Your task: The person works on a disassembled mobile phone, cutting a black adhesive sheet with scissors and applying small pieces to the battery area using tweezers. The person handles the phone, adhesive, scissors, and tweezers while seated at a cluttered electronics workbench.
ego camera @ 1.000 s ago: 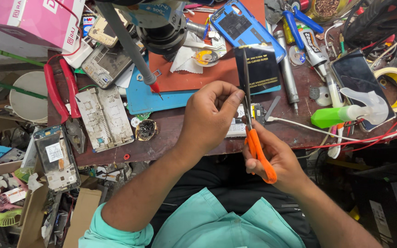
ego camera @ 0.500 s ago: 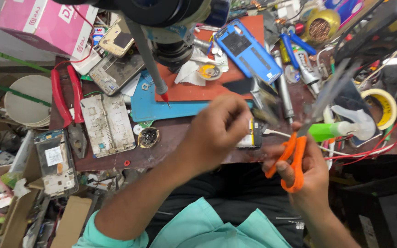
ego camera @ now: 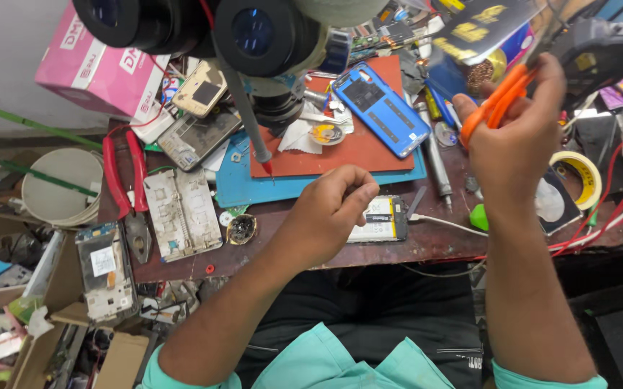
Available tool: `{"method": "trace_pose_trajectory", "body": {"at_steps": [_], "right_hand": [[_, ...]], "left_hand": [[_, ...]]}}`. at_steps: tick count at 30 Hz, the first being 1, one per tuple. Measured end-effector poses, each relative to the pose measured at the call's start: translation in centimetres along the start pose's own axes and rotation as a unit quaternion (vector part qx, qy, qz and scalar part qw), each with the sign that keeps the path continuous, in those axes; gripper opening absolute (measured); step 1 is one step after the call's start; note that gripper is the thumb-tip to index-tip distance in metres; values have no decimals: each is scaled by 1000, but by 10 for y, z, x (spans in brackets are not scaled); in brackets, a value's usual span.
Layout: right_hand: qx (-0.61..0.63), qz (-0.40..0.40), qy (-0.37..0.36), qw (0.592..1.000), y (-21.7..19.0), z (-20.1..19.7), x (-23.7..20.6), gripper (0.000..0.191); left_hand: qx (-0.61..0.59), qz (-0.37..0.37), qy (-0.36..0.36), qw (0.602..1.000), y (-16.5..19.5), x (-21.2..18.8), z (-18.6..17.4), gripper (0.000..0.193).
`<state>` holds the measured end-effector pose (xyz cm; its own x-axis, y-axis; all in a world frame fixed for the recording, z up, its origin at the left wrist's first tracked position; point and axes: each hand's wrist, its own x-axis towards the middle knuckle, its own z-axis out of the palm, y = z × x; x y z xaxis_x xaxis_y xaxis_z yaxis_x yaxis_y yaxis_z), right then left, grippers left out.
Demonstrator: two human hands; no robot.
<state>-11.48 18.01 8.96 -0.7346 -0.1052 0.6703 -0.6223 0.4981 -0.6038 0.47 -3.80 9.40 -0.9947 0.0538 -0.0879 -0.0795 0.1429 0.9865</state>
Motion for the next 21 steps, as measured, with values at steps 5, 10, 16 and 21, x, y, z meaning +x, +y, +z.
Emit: {"method": "trace_pose_trajectory", "body": {"at_steps": [5, 10, 16, 21], "right_hand": [[121, 123, -36, 984, -27, -4, -45, 73], [256, 215, -83, 939, -66, -13, -87, 76], [236, 200, -80, 948, -69, -22, -92, 77], [219, 156, -53, 962, -61, -25, -99, 78]], "left_hand": [[21, 39, 19, 999, 10, -5, -4, 22], [60, 142, 43, 987, 12, -11, 10, 16], [79, 154, 54, 983, 16, -18, 29, 13], [114, 214, 75, 967, 17, -22, 40, 12]]}}
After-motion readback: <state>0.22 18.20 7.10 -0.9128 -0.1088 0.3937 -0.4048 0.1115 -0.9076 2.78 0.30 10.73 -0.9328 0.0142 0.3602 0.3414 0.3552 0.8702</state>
